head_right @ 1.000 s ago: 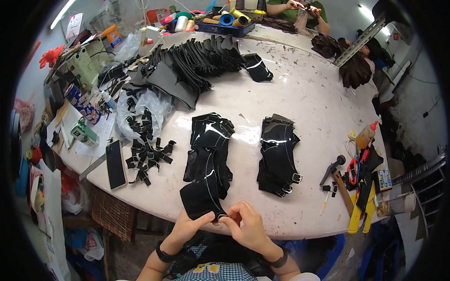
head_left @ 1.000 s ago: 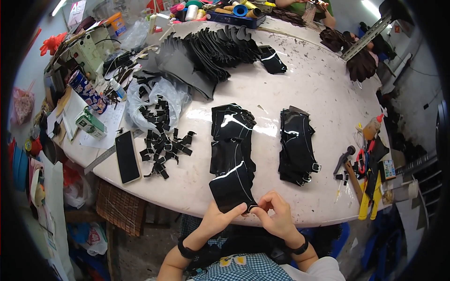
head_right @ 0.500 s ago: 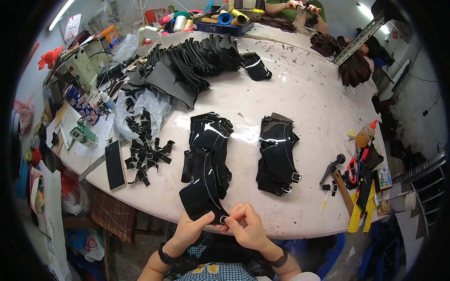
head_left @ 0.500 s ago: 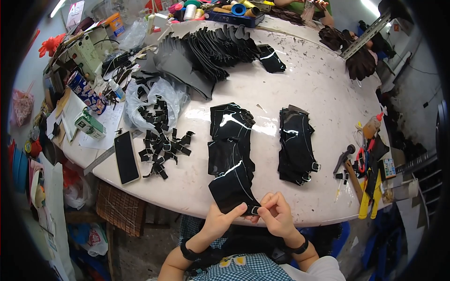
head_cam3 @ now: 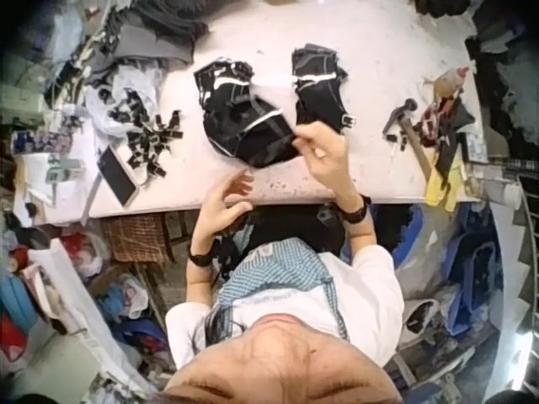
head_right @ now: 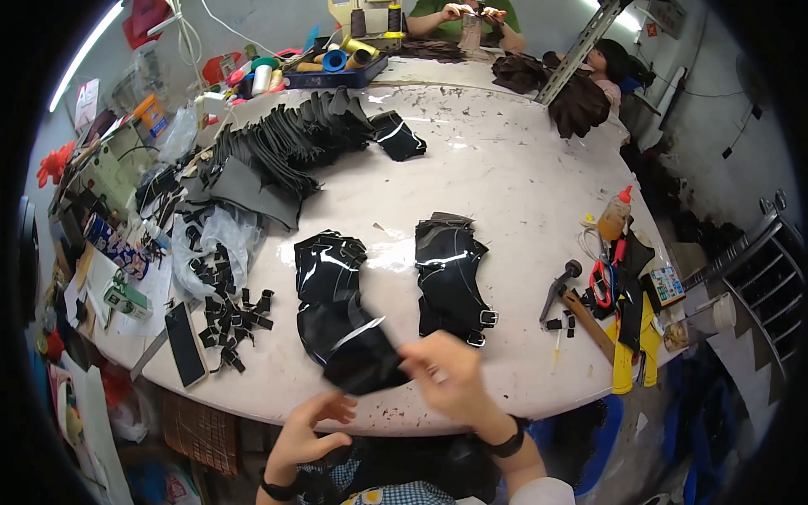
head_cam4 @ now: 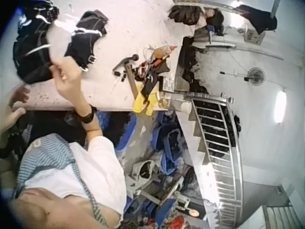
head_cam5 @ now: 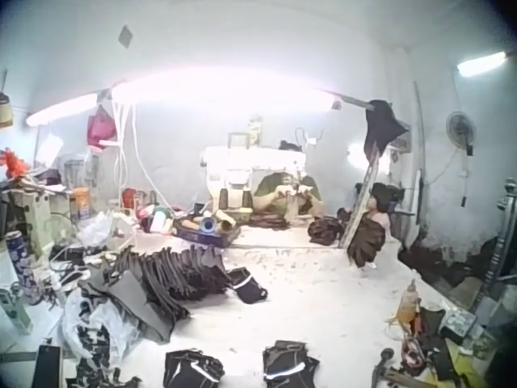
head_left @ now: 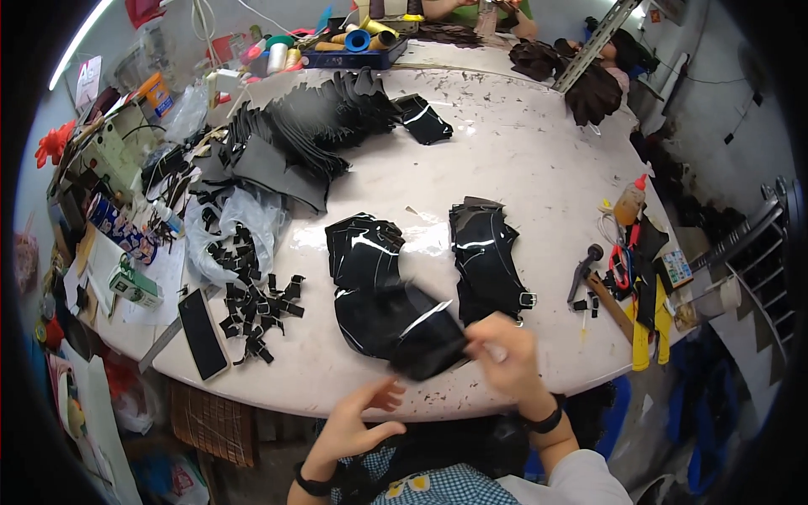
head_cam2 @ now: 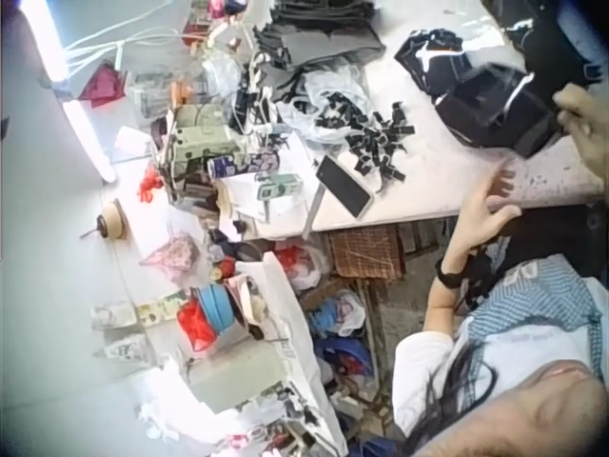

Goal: Attaching small metal buckles and straps to black patent leather shoe upper pieces.

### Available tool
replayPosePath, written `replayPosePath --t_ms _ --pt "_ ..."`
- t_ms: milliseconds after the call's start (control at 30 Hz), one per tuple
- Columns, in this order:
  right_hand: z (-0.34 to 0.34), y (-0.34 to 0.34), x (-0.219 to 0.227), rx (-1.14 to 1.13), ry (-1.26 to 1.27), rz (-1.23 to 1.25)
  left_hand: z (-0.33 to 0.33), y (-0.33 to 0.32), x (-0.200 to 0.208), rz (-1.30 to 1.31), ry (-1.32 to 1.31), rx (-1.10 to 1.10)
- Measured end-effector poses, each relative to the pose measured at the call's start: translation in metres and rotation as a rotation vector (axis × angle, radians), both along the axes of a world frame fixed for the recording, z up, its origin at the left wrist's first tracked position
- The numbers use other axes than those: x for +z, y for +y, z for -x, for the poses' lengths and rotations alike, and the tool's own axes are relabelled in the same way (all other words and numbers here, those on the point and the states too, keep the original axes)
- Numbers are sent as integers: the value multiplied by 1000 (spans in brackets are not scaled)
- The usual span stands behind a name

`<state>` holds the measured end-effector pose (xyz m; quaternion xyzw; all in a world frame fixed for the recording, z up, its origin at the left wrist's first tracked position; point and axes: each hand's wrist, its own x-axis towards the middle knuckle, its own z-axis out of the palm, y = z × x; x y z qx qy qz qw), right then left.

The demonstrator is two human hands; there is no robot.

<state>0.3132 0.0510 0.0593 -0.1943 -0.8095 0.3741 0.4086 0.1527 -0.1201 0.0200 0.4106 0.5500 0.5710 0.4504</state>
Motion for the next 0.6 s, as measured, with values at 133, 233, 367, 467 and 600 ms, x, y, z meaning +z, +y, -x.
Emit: replayPosePath --t_ms 133,233,367,467,600 --pt "-22 60 -10 -525 -171 120 37 -25 2 145 165 -499" --pt "-38 90 -54 -619 -474 -292 50 -58 -16 354 68 -628" --pt "-45 93 -44 -576 -263 16 57 -140 -90 839 -325 -239" --pt "-48 95 -35 -704 -59 80 41 -188 -119 941 92 -104" --pt "-48 97 -43 -690 -98 48 17 -216 -130 914 -246 318"
